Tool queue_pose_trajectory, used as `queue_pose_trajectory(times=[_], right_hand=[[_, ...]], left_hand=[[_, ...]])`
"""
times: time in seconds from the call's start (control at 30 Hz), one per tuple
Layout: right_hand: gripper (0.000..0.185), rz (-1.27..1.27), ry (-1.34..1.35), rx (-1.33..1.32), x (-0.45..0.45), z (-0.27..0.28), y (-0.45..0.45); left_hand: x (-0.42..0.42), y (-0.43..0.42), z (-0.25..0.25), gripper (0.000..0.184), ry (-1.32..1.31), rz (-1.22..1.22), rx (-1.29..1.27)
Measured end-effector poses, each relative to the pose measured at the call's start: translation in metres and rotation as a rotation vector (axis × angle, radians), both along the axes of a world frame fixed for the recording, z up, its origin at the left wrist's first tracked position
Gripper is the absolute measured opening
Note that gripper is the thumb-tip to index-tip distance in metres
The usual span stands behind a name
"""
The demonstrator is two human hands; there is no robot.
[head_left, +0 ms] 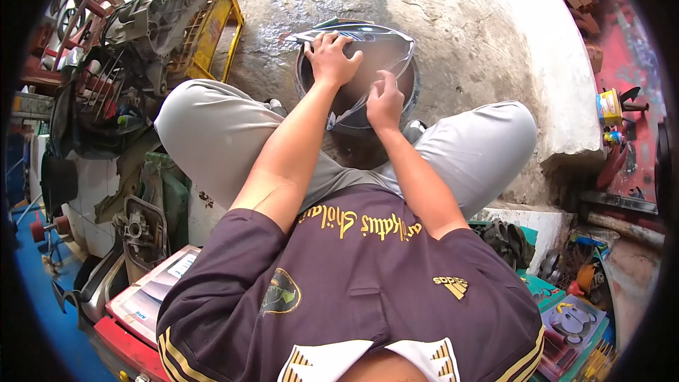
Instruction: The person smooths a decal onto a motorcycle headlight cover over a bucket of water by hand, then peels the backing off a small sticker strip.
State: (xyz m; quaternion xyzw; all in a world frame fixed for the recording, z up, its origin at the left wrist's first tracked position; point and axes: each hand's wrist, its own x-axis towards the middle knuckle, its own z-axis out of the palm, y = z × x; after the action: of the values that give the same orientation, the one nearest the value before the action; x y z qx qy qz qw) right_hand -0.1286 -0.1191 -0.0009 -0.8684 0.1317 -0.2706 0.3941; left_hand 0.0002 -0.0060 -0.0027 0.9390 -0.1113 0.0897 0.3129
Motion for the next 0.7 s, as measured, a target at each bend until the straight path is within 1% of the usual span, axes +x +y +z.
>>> queue_pose_trajectory(times=[0.07,0.17,0.2,0.27,0.3,0.33,0.4,0.47,0.57,0.63,0.7], right_hand=[[0.034,0.002,-0.025,-0.018,0.003,0.003,-0.005],[0.036,-0.087,0.031,0.130,0.013,0.005,-0.011],[0.036,-0.086,0.029,0.133,0.012,0.004,-0.009],[0.036,-0.047,0.038,0.022,0.005,0.004,-0.002],[0.038,-0.001,0.006,0.049,-0.001,0.002,0.002],[0.038,-0.005,0.008,0.049,0.000,0.001,0.000],[0.040,-0.024,-0.050,-0.063,0.008,-0.002,-0.006],[0.041,-0.079,0.017,0.083,0.014,0.000,-0.013],[0.042,-0.045,0.016,0.043,0.008,-0.002,-0.007],[0.046,-0.007,0.010,-0.006,0.003,-0.005,-0.004],[0.048,-0.034,0.007,-0.003,0.008,-0.003,-0.012]], left_hand=[[-0.004,-0.003,-0.001,0.051,0.003,0.002,0.004],[-0.004,-0.002,0.000,0.050,-0.003,0.015,0.023],[-0.003,-0.001,0.000,0.050,-0.005,0.016,0.026],[-0.002,-0.001,0.001,0.050,0.005,0.016,0.025],[-0.003,-0.001,0.001,0.050,0.008,0.012,0.025],[-0.002,0.000,0.000,0.051,0.013,0.004,0.017],[-0.003,-0.001,-0.001,0.051,0.017,-0.004,0.008],[-0.004,-0.001,0.002,0.050,0.019,0.003,0.020],[-0.003,0.002,0.003,0.050,0.017,0.005,0.026],[-0.003,0.000,0.002,0.050,0.018,0.002,0.025],[-0.003,0.000,0.003,0.051,0.035,-0.004,0.025]])
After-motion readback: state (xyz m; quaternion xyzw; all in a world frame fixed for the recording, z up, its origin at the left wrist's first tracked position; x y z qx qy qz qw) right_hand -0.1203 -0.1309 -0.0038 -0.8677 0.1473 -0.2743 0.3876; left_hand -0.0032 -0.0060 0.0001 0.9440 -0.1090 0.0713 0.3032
